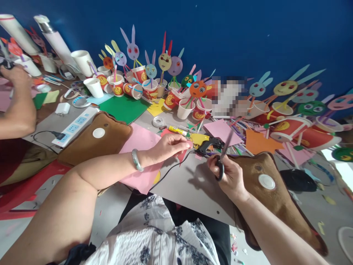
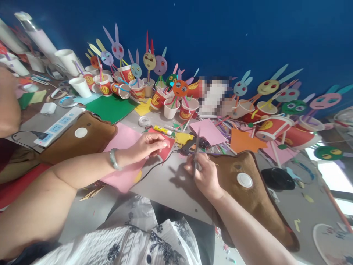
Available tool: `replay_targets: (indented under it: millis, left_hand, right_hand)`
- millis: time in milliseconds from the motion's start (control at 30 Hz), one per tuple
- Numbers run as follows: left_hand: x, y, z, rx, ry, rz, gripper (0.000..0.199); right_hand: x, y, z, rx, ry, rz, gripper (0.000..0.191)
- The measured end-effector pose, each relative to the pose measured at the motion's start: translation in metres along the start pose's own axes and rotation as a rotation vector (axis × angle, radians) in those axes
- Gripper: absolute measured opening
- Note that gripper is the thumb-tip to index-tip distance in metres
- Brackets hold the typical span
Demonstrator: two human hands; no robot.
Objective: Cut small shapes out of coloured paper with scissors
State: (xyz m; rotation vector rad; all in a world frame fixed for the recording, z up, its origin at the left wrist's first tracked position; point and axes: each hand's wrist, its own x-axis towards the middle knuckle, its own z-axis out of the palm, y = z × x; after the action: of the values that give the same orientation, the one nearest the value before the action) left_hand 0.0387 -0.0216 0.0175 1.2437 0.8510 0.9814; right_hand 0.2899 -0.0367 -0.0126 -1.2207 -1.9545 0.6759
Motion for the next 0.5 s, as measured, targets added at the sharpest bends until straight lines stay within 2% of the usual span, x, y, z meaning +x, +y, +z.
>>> replay_targets:
  millis: [100,233,367,433,500]
  left_hand:
    - [0.001,-0.002,0.001,0.063,-0.04,0.021,0.027]
    - [0.004,-0.008,0.001,0.114,-0.048,-0.008,0.026]
    - [0.007,-0.01,0.0,0.148,0.035,-0.003,0.018]
    - [0.008,-0.01,-0.001,0.158,0.053,-0.009,0.016]
    - [0.008,-0.009,-0.003,0.167,0.026,-0.039,0.015]
  right_hand:
    - [-0.001,0.001,-0.004,-0.019,0.138,0.033,0.03]
    - [0.004,0.001,-0.003,-0.158,0.165,0.027,0.025]
    - [0.01,0.005,-0.001,-0.216,0.197,-0.016,0.028]
    - [0.012,0.009,-0.001,-0.251,0.177,-0.049,0.026]
    - [0.013,0.012,-0.002,-0.318,0.083,-0.096,0.021]
